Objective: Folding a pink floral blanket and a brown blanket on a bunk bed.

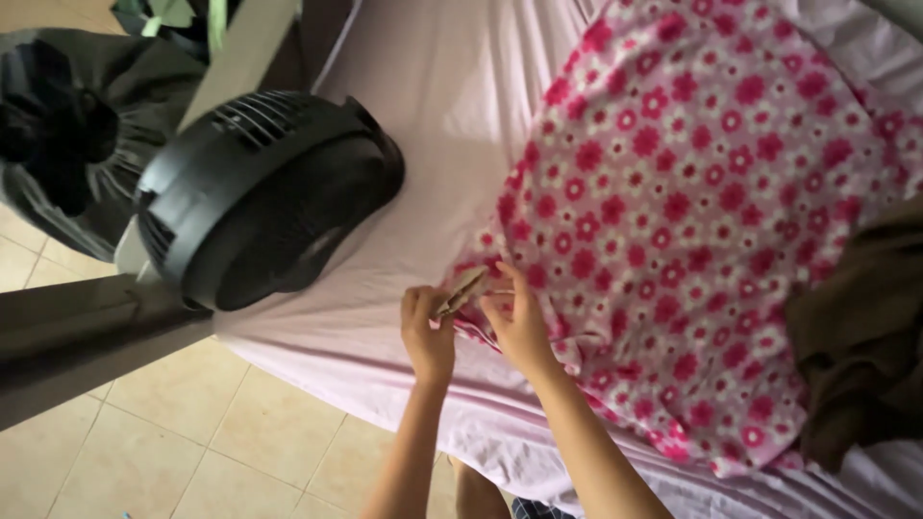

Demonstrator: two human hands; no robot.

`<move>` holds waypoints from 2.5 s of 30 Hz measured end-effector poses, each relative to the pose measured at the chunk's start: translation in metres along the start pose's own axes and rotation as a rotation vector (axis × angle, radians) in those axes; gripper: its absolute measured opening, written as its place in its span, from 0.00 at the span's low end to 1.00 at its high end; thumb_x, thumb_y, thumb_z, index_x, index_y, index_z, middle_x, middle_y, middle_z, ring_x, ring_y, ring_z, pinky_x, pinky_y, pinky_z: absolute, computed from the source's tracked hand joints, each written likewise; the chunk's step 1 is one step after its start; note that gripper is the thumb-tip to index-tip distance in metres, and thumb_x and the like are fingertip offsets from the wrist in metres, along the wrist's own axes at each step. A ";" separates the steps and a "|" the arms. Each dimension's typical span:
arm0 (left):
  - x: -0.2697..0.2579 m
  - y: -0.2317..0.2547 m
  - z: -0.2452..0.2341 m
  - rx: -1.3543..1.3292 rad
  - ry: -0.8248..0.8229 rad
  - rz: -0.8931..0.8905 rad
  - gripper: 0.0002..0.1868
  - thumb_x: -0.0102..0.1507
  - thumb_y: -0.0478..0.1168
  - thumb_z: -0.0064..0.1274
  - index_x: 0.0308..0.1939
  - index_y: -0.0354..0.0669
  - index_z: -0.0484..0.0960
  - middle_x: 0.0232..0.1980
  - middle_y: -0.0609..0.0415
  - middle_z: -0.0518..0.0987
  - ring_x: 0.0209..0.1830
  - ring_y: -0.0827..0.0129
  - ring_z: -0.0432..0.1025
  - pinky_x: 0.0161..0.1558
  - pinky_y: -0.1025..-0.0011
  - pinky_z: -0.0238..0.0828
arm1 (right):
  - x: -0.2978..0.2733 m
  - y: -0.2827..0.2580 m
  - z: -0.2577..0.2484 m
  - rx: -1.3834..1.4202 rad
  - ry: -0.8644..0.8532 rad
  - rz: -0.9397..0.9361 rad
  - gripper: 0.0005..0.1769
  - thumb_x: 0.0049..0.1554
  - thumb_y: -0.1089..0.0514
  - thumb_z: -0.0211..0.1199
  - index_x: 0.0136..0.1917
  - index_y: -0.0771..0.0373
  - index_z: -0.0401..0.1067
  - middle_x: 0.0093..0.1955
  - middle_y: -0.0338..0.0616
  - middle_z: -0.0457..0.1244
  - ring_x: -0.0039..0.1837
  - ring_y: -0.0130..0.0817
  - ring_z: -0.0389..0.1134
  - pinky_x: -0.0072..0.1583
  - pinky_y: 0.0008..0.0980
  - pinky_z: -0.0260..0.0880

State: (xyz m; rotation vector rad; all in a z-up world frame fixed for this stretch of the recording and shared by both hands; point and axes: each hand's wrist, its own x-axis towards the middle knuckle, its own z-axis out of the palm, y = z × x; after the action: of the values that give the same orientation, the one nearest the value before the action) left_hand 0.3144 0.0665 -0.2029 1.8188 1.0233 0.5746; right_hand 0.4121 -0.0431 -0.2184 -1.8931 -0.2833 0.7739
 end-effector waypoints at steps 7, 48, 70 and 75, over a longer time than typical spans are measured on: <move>0.009 0.015 -0.004 -0.119 0.022 -0.001 0.15 0.53 0.22 0.58 0.42 0.39 0.80 0.45 0.51 0.78 0.40 0.59 0.76 0.36 0.68 0.72 | 0.018 0.007 0.014 0.299 -0.099 0.152 0.24 0.64 0.54 0.60 0.70 0.64 0.63 0.56 0.51 0.69 0.55 0.33 0.72 0.57 0.29 0.72; 0.399 0.134 -0.128 0.523 -0.211 0.097 0.29 0.59 0.38 0.55 0.64 0.34 0.70 0.62 0.34 0.74 0.62 0.43 0.69 0.57 0.52 0.69 | 0.302 -0.300 0.121 0.313 -0.231 -0.058 0.12 0.60 0.65 0.63 0.57 0.69 0.74 0.47 0.42 0.70 0.48 0.28 0.73 0.50 0.28 0.77; 0.430 0.025 -0.179 0.594 -0.201 0.001 0.33 0.63 0.48 0.57 0.69 0.43 0.67 0.63 0.37 0.73 0.63 0.43 0.67 0.62 0.50 0.63 | 0.261 -0.138 0.072 0.015 -0.096 -0.079 0.13 0.62 0.66 0.57 0.60 0.64 0.73 0.49 0.41 0.71 0.51 0.28 0.73 0.51 0.26 0.73; 0.418 0.029 -0.143 0.629 -0.282 0.115 0.36 0.63 0.48 0.57 0.72 0.43 0.64 0.65 0.35 0.71 0.65 0.41 0.65 0.63 0.48 0.61 | 0.225 -0.095 0.042 0.143 0.056 -0.013 0.12 0.63 0.65 0.55 0.60 0.64 0.72 0.49 0.39 0.70 0.51 0.26 0.72 0.51 0.26 0.73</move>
State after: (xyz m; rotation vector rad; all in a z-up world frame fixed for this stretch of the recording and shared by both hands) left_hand 0.4469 0.4826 -0.1308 2.4351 0.9715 0.0423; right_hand 0.5716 0.1464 -0.2325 -1.7736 -0.2002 0.7127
